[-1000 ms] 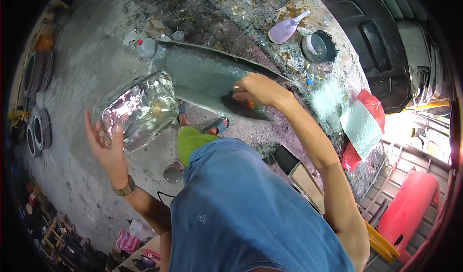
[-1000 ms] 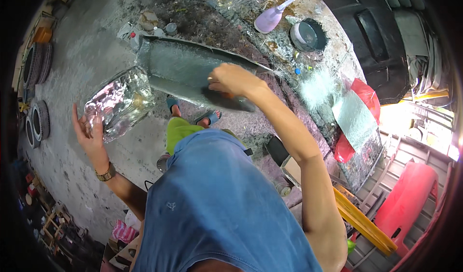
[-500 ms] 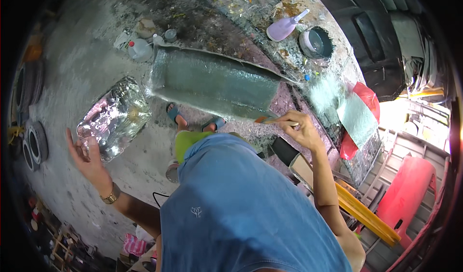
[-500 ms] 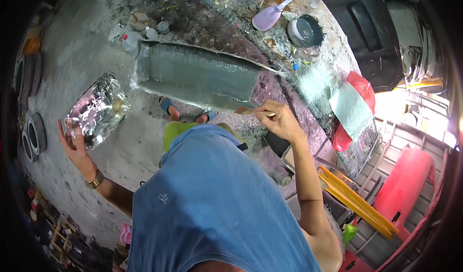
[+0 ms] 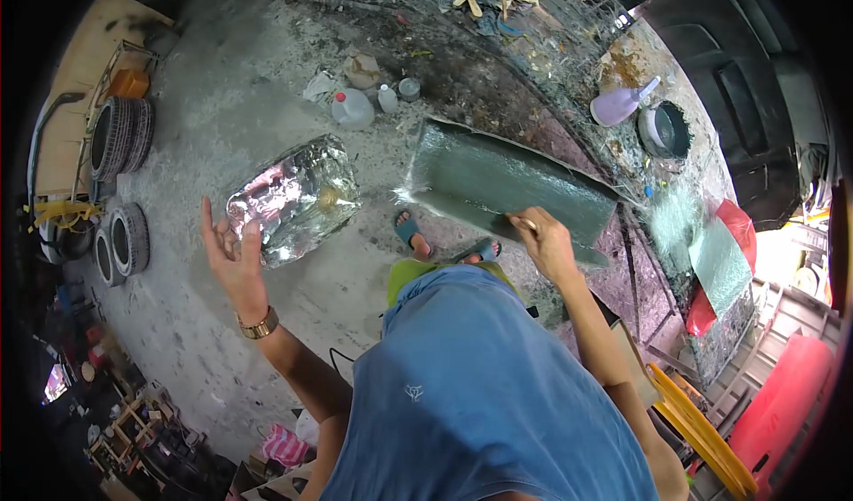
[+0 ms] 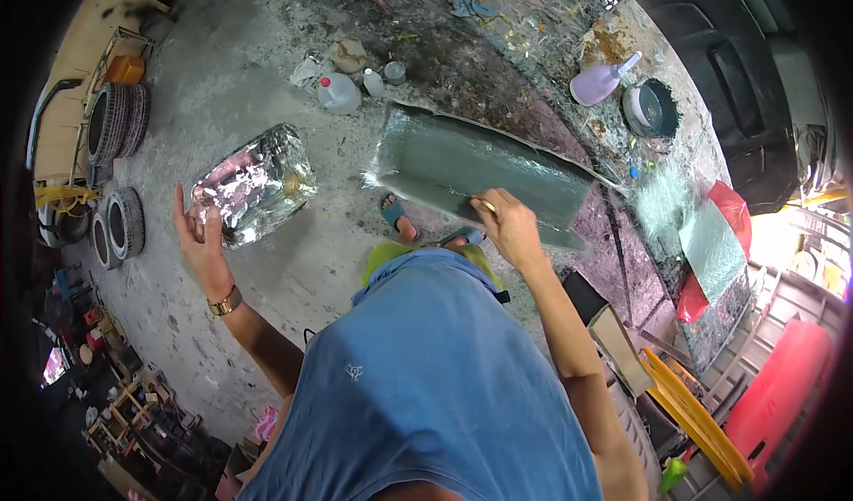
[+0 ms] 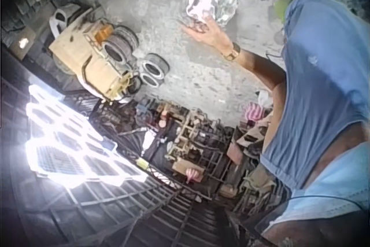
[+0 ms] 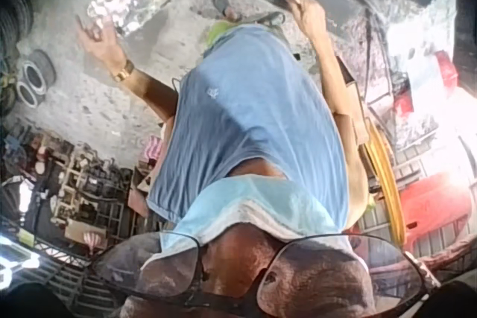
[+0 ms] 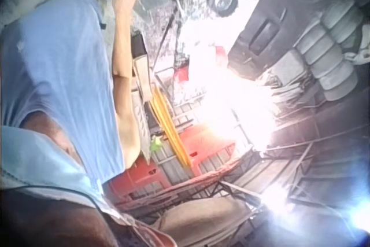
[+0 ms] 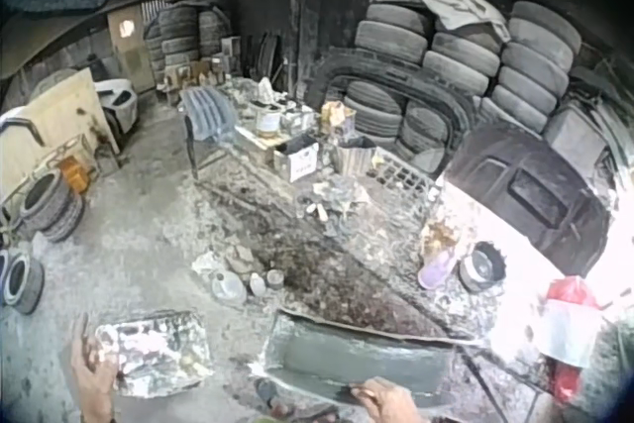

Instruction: The person paints a long, curved car part with green paint using a brush. They repeatedly dip the brush into a paint can held in the left hand to reload the bristles. The person works in a cluttered garage, moving around the part to cover different sections.

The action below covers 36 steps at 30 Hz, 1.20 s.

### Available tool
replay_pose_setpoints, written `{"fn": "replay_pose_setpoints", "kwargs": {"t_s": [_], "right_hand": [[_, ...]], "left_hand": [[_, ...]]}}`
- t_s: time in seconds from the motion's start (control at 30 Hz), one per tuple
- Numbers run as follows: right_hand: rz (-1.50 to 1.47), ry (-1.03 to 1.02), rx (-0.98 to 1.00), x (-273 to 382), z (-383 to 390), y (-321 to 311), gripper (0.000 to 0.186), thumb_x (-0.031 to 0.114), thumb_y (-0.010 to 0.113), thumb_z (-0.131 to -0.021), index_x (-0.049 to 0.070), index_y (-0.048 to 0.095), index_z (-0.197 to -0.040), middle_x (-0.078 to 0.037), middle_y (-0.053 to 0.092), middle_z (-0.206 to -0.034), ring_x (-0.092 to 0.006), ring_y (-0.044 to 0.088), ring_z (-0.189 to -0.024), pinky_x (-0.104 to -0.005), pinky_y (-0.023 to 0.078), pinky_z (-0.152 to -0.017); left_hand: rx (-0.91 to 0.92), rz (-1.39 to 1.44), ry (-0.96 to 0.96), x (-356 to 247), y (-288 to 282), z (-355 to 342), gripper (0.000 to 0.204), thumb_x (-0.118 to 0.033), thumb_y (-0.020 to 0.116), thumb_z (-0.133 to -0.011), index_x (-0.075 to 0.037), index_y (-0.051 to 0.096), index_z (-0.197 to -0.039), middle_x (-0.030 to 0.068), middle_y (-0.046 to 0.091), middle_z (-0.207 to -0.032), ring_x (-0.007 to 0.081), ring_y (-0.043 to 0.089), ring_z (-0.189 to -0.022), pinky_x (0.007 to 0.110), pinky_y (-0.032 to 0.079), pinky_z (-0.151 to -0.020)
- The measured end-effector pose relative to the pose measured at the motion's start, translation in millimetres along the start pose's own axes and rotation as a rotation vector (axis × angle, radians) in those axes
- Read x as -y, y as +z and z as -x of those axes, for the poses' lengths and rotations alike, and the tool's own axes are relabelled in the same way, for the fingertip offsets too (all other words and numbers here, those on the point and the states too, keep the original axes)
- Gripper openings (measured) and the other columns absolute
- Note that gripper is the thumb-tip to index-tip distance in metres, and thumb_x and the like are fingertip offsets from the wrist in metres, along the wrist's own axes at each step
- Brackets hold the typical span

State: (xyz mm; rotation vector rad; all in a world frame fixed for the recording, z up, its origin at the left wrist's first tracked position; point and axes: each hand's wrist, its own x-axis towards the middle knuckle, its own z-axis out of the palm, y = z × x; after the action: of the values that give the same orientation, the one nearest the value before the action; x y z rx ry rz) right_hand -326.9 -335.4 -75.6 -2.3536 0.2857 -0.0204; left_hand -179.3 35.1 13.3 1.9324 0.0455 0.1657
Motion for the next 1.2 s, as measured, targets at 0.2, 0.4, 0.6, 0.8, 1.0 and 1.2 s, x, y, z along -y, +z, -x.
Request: {"fn": "replay_pose_setpoints", "kwargs": {"t_s": [0.2, 0.4, 0.6, 0.8, 1.0, 1.2], "right_hand": [[-0.100, -0.062, 0.064, 19.5, -53.3, 61.1, 0.015, 0.021, 0.058, -0.089, 0.006, 0.062, -0.089, -0.014, 0.060, -0.083, -0.0353, 0.058, -0.073, -0.0415, 0.047, -0.063], [-0.376, 0.091, -0.010, 30.3, -78.4, 100.5, 0.016, 0.017, 0.058, -0.090, 0.002, 0.065, -0.091, -0.010, 0.063, -0.076, -0.0212, 0.058, -0.065, -0.0318, 0.046, -0.058], [-0.397, 0.219, -0.118, 45.3, -65.0, 76.6, 0.016, 0.010, 0.060, -0.088, 0.001, 0.066, -0.100, -0.009, 0.063, -0.073, -0.0136, 0.056, -0.062, -0.0270, 0.046, -0.059], [-0.259, 0.043, -0.089, 36.0, -52.7, 85.3, 0.017, 0.012, 0.060, -0.087, 0.001, 0.066, -0.099, -0.013, 0.061, -0.081, -0.0240, 0.060, -0.069, -0.0309, 0.048, -0.063], [-0.310, 0.147, 0.141, 16.1, -66.2, 76.0, 0.022, 0.014, 0.058, -0.084, -0.003, 0.066, -0.095, -0.015, 0.066, -0.088, -0.0232, 0.064, -0.079, -0.0339, 0.049, -0.073], [-0.251, 0.190, 0.332, 12.9, -85.4, 57.4, 0.023, 0.017, 0.058, -0.081, -0.002, 0.066, -0.091, -0.013, 0.068, -0.081, -0.0200, 0.065, -0.077, -0.0316, 0.049, -0.072]], "left_hand": [[-0.046, -0.003, -0.052, 21.5, -24.7, -16.1, 0.062, -0.011, 0.060, -0.087, -0.006, 0.033, -0.143, 0.0020, 0.049, -0.103, 0.0082, 0.048, -0.089, 0.020, 0.040, -0.079], [-0.028, -0.020, -0.041, 41.4, -48.4, -29.7, 0.064, -0.014, 0.062, -0.087, -0.007, 0.032, -0.143, -0.0018, 0.047, -0.101, 0.0041, 0.044, -0.080, 0.015, 0.037, -0.066], [-0.048, -0.010, -0.084, 40.2, -55.6, -37.1, 0.065, -0.017, 0.063, -0.087, -0.006, 0.031, -0.143, -0.0015, 0.048, -0.102, 0.0041, 0.044, -0.080, 0.016, 0.037, -0.066], [0.001, -0.013, -0.082, 56.2, -59.6, -46.5, 0.065, -0.017, 0.063, -0.087, -0.005, 0.032, -0.143, 0.0047, 0.051, -0.108, 0.0102, 0.049, -0.090, 0.021, 0.042, -0.077], [0.031, -0.008, -0.012, 52.2, -50.8, -43.8, 0.065, -0.014, 0.063, -0.086, -0.005, 0.032, -0.143, 0.0071, 0.052, -0.109, 0.0120, 0.051, -0.094, 0.024, 0.043, -0.081], [0.031, -0.005, -0.042, 47.3, -43.9, -34.7, 0.072, -0.010, 0.067, -0.082, -0.006, 0.030, -0.143, 0.0099, 0.051, -0.111, 0.0169, 0.053, -0.099, 0.028, 0.044, -0.083]]}}
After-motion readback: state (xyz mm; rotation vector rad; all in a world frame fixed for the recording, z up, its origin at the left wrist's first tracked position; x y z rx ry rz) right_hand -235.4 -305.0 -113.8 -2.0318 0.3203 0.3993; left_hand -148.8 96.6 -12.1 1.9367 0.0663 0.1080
